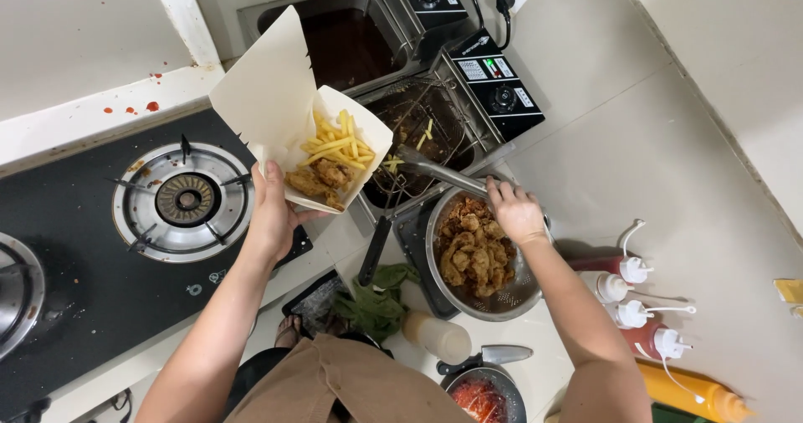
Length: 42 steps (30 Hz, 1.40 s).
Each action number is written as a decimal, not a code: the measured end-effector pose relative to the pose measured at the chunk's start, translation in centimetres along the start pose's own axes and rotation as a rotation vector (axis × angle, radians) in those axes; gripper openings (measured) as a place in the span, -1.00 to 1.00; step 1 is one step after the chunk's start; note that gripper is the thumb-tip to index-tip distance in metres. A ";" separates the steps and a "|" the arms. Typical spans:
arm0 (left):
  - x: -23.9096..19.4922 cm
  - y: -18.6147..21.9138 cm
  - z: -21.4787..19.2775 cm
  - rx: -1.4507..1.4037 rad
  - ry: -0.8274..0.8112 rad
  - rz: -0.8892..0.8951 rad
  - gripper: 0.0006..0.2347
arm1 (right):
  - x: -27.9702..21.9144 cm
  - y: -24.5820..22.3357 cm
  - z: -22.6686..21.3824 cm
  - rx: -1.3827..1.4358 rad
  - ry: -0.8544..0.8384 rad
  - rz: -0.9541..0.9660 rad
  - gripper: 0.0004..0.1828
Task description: The person uses tongs to remove fried chicken from a deep fryer and places it into a metal strainer. They then wash the tongs in the sink. Afterward, they retrieve french fries from the fryer and pack them into a white paper food container alongside the fried chicken.
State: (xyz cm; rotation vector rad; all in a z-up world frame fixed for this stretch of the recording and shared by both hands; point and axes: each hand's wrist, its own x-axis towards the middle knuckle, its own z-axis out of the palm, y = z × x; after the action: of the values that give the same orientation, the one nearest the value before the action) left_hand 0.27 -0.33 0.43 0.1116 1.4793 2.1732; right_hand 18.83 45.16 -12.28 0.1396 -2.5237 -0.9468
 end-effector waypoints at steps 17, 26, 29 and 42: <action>0.0 -0.6 -0.6 -0.013 -0.004 -0.015 -0.48 | 3.1 -1.9 -3.0 -0.032 -0.265 -0.071 -0.77; 0.8 -0.3 0.7 0.003 0.025 -0.054 -0.50 | 8.9 3.8 -13.4 0.469 -0.912 0.475 -0.67; 1.3 -0.7 1.4 -0.006 0.034 -0.062 -0.51 | 8.7 7.6 -15.1 0.537 -0.900 0.601 -0.66; 2.6 -1.8 3.9 -0.028 -0.043 -0.166 -0.43 | 18.2 9.2 -30.8 0.602 -1.079 0.387 -0.60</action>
State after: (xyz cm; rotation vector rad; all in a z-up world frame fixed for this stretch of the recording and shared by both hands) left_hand -0.07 4.67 -0.11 0.0242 1.3833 2.0454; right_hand 16.46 29.17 20.95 -0.8747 -3.5108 -0.0106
